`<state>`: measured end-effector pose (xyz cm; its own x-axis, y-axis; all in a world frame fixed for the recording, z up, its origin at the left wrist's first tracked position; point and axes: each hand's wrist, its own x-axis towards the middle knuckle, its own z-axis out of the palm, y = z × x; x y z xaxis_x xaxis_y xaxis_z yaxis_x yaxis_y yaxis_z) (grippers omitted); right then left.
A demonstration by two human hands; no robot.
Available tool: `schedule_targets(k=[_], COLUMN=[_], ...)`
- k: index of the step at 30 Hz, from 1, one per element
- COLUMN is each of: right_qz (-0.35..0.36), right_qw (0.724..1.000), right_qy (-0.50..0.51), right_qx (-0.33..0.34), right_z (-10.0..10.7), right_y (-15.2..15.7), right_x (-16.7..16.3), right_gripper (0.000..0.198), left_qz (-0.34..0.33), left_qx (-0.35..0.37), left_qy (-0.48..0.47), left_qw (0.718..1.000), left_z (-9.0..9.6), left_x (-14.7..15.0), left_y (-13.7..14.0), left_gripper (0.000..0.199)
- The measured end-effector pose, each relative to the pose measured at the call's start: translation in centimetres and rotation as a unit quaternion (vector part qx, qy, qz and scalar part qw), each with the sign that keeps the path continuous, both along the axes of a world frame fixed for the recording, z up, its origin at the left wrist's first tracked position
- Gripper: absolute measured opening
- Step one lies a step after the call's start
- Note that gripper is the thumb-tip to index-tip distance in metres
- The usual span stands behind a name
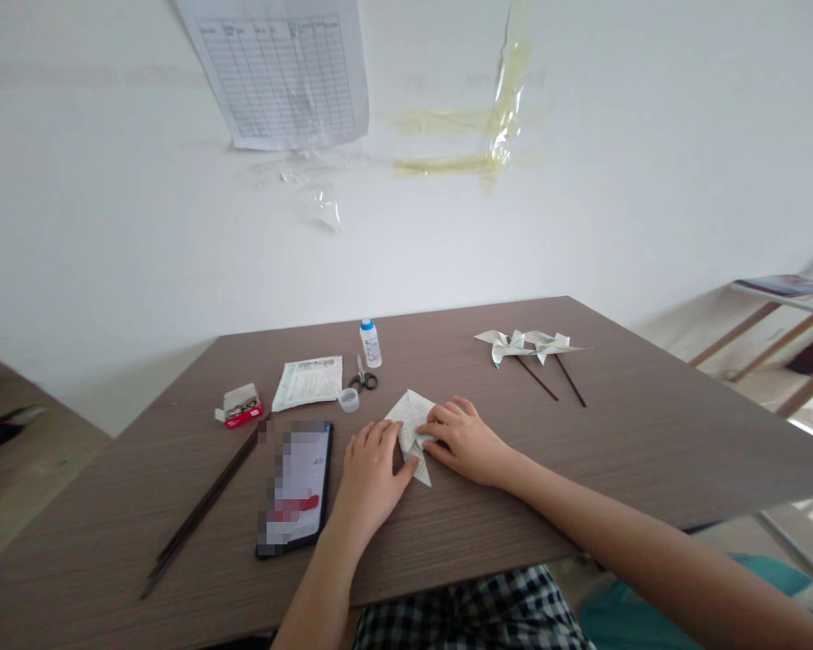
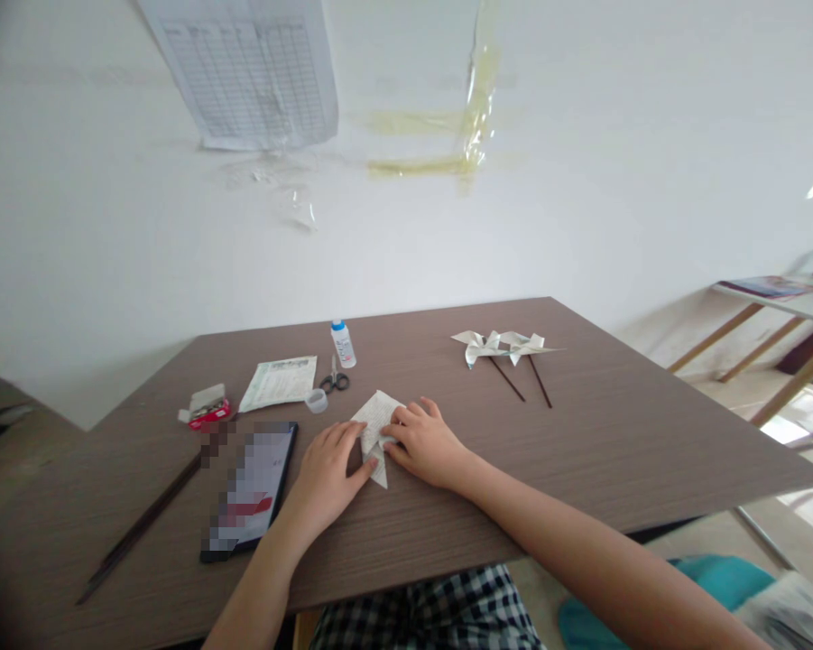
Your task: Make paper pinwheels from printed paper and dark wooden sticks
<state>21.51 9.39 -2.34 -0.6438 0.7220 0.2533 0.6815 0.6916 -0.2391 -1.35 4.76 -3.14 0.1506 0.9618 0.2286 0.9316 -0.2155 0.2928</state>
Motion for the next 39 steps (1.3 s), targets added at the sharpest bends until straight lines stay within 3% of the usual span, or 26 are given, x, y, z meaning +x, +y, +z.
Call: schedule_targets(k=[8,27,39], right_qz=[0.009,-0.001,-0.009], right_qw=[1.0,1.0,1.0], right_qy=[0.002,-0.025,-0.017], right_qx=[0.026,0.011,0.016], right_z=[-0.43,0.25,-0.33], right_y=[0.1,-0.11,-0.21], right_x=[-0.07,-0.53,-0.45], right_gripper=[0.03,0.035,0.037], left_qz=[-0.004,-0.002,0.001], left_qx=[-0.011,-0.003,-0.004], left_qy=[0.014,0.021,0.025], left_qw=[1.0,1.0,1.0], left_z=[0.34,-0.11,-0.25], left_x=[-0.07,0.08,-0.06], left_y=[-0.05,0.03,0.0], left_gripper=[0.049,0.047,0.047])
